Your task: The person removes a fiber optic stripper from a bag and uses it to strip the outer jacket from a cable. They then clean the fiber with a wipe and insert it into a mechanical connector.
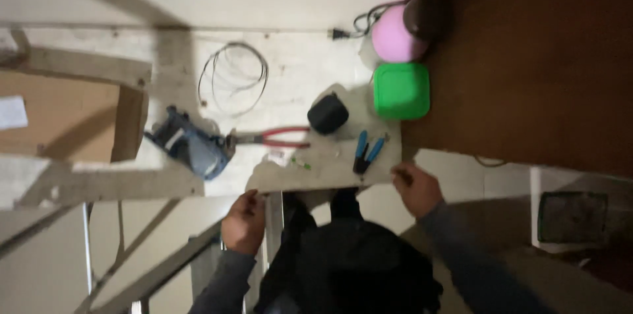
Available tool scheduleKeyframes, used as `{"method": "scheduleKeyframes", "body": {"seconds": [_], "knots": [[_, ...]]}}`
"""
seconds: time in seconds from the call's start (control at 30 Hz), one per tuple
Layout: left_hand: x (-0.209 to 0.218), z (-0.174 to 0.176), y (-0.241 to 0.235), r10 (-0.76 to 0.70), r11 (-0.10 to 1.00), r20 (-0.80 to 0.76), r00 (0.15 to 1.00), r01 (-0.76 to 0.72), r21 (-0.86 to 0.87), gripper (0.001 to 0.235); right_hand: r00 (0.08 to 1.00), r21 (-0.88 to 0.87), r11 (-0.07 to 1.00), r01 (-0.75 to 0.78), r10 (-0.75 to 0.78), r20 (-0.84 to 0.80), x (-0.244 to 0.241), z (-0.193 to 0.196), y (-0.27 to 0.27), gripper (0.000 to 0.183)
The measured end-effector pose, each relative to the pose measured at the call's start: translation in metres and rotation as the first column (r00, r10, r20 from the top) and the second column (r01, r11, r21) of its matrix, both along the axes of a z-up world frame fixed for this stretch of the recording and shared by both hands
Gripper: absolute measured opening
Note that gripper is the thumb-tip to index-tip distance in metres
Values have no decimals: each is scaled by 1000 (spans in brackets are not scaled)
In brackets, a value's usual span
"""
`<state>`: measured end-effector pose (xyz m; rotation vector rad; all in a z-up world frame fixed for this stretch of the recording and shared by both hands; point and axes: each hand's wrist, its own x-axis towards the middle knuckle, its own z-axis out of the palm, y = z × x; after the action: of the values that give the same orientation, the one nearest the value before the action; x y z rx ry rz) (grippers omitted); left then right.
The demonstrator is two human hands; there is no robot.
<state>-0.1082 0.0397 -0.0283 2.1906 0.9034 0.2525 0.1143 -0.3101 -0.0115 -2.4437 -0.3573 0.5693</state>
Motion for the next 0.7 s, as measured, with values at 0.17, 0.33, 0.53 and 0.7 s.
{"method": "scheduleKeyframes", "body": {"seconds": [0.17, 0.33, 0.53, 0.7], "knots": [[-30, 5, 3, 133, 956, -257, 957, -193, -221, 28, 993, -13, 999, 45, -46, -109, 9, 11, 16, 32], [-18, -14, -8, 72, 987, -204, 976, -100, -129, 33, 995, -143, 987, -73, 82, 58, 8, -13, 36, 33], [18, 22, -18, 39, 966, -141, 989, -73, -248, 29, 909, -139, 963, -232, 266, 320, 23, -18, 101, 31], [7, 22, -25, 28, 988, -133, 991, -48, -147, 30, 901, -321, 894, -312, 385, 197, 58, -37, 135, 25]]}}
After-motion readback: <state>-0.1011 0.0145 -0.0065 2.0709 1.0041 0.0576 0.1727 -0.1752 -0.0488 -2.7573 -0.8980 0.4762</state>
